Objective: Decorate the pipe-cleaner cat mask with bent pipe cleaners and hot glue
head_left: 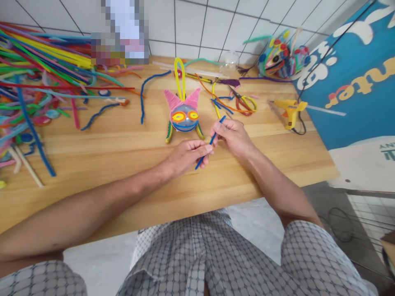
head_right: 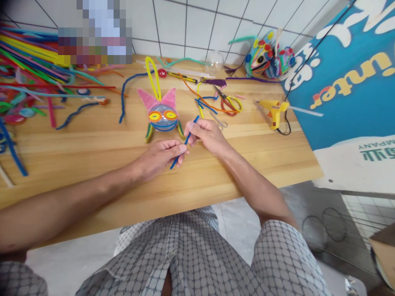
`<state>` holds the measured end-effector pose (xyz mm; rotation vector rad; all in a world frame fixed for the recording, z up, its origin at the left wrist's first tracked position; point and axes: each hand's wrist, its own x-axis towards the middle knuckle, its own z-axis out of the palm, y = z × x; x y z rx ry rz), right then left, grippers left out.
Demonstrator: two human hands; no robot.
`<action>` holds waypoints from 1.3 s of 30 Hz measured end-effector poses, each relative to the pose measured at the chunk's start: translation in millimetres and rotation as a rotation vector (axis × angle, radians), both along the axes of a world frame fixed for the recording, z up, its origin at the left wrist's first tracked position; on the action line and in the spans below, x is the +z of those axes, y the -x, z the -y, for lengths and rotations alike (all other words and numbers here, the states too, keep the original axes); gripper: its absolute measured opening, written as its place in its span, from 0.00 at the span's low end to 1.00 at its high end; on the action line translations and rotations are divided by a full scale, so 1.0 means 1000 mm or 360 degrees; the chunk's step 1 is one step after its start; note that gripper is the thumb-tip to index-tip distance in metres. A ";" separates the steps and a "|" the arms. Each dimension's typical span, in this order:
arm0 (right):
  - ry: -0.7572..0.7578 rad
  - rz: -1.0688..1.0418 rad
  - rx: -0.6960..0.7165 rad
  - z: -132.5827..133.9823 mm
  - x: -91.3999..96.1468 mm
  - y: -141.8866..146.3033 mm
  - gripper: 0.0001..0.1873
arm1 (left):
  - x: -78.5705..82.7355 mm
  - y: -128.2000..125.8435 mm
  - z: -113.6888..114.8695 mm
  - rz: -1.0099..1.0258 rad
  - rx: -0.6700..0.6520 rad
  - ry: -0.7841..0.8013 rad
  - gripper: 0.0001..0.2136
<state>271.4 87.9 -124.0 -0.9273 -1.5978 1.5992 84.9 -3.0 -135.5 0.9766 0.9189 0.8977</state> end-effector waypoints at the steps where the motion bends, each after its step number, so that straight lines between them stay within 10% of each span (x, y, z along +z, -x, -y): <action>1: -0.0003 -0.0010 0.0012 0.001 0.000 0.000 0.36 | 0.002 0.001 0.000 -0.0082 -0.0020 -0.0066 0.19; 22: 0.0120 0.0000 0.0001 -0.003 0.001 0.002 0.36 | 0.009 0.006 0.009 -0.0649 -0.0049 -0.0768 0.11; 39: -0.0060 -0.0028 -0.0244 -0.020 0.001 -0.007 0.38 | 0.003 0.001 0.007 -0.0471 0.0056 -0.0434 0.12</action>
